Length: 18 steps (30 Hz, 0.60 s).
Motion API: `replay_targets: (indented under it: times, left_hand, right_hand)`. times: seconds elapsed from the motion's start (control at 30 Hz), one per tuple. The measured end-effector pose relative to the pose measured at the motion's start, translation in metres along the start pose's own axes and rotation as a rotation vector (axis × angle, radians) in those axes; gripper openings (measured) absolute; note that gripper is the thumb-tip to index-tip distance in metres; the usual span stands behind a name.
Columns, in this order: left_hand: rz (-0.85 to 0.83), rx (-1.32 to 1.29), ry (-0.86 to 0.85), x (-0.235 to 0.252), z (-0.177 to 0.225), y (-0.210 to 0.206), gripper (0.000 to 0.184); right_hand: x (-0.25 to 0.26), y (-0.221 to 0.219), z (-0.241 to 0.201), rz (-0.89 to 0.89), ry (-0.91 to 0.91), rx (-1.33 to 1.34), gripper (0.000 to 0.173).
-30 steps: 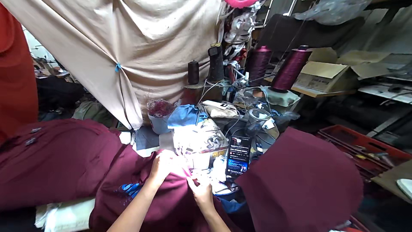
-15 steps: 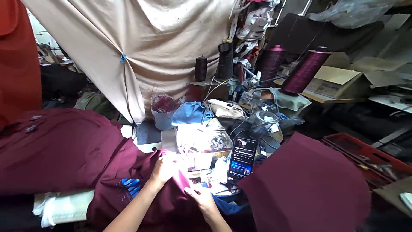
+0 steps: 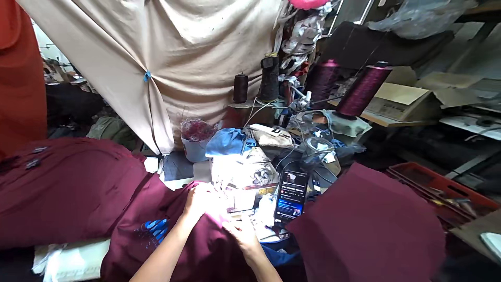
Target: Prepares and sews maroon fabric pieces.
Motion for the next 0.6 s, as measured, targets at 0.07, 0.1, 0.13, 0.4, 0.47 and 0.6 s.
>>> replay_targets:
  times: [0.07,0.1,0.13,0.4,0.47,0.6]
  left_hand:
    - [-0.025,0.011,0.005,0.001,0.001,0.001,0.019]
    - [-0.043,0.008,0.011,0.003,0.001,0.002,0.020]
    - [-0.058,0.005,0.020,0.006,0.000,0.003,0.021]
    - [-0.013,-0.066,0.146,0.056,-0.015,0.006,0.019]
    - [0.007,-0.020,0.169,0.062,-0.015,0.005,0.022]
    - [0.168,0.066,0.094,0.053,-0.017,0.013,0.025]
  right_hand:
    - [-0.001,-0.001,0.000,0.021,0.008,0.001,0.023]
    - [-0.001,-0.001,0.000,0.035,0.008,0.002,0.023]
    - [0.001,-0.002,0.000,0.054,0.002,0.001,0.021]
    - [0.041,-0.014,-0.011,0.292,0.088,-0.010,0.023]
    - [0.046,-0.014,-0.011,0.319,0.078,-0.019,0.032]
    - [0.039,-0.010,-0.012,0.334,0.090,-0.060,0.029]
Point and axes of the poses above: each hand's wrist, its own x-axis towards the middle knuckle, its own y-axis out of the back of the hand, z = x × y, the point moved 8 cm from there along x, towards the middle knuckle, and after that the axes turned 14 degrees about y, right-handed, at the moved point
